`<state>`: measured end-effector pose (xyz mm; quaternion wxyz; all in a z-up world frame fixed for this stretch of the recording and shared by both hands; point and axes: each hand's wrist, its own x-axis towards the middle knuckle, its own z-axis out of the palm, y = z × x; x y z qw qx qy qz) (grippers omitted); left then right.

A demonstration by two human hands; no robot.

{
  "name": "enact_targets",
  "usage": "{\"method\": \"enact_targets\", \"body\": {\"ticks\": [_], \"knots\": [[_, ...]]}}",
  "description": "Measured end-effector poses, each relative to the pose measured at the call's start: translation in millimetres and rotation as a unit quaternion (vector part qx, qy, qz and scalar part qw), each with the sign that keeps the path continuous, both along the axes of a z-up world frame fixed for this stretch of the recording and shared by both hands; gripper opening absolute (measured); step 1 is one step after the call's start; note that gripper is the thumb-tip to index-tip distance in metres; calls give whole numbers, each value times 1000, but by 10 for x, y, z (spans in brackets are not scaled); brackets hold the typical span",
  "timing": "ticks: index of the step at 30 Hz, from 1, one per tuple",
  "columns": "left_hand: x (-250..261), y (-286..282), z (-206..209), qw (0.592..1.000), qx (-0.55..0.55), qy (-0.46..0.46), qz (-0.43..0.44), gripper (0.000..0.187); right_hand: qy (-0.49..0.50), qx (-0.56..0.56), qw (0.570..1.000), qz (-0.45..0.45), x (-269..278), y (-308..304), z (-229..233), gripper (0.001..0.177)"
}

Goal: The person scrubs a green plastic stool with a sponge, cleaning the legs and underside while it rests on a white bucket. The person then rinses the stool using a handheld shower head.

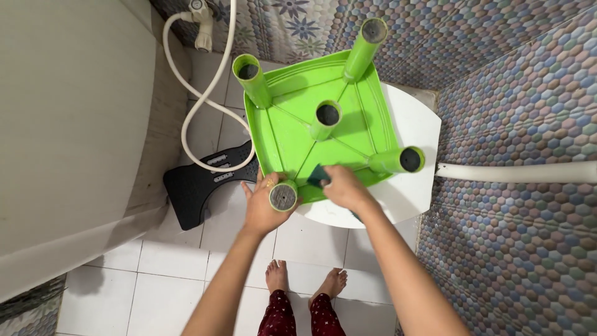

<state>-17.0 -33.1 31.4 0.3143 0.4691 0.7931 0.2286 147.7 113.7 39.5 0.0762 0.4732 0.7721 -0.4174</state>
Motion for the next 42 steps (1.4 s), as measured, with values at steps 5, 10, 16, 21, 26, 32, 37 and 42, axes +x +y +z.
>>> {"method": "enact_targets", "body": {"ticks": [5, 10, 16, 21, 26, 32, 37, 42], "knots": [[-591, 146, 259, 948, -129, 181, -227, 69, -71, 175, 979, -82, 18, 329, 333, 32], [-507, 818, -10, 933, 9, 251, -257, 63, 15, 434, 898, -65, -215, 403, 127, 41], [-349, 1272, 97, 874, -153, 278, -370, 147, -20, 382, 922, -59, -349, 488, -578, 32], [-403, 1343, 169, 867, -220, 232, -381, 152, 21, 401, 914, -64, -251, 504, -678, 44], [-435, 1404, 179, 856, -230, 245, -393, 153, 53, 335, 932, -130, -481, 1001, -634, 38], [-445, 1402, 169, 852, -237, 236, -402, 152, -45, 354, 929, -99, -658, 1373, -850, 34], [-485, 1445, 232, 847, -266, 232, -398, 151, -114, 342, 932, -32, -569, 1275, -781, 53], [-479, 1498, 273, 848, -285, 221, -388, 150, -150, 376, 913, -51, -372, 933, -868, 29]]}}
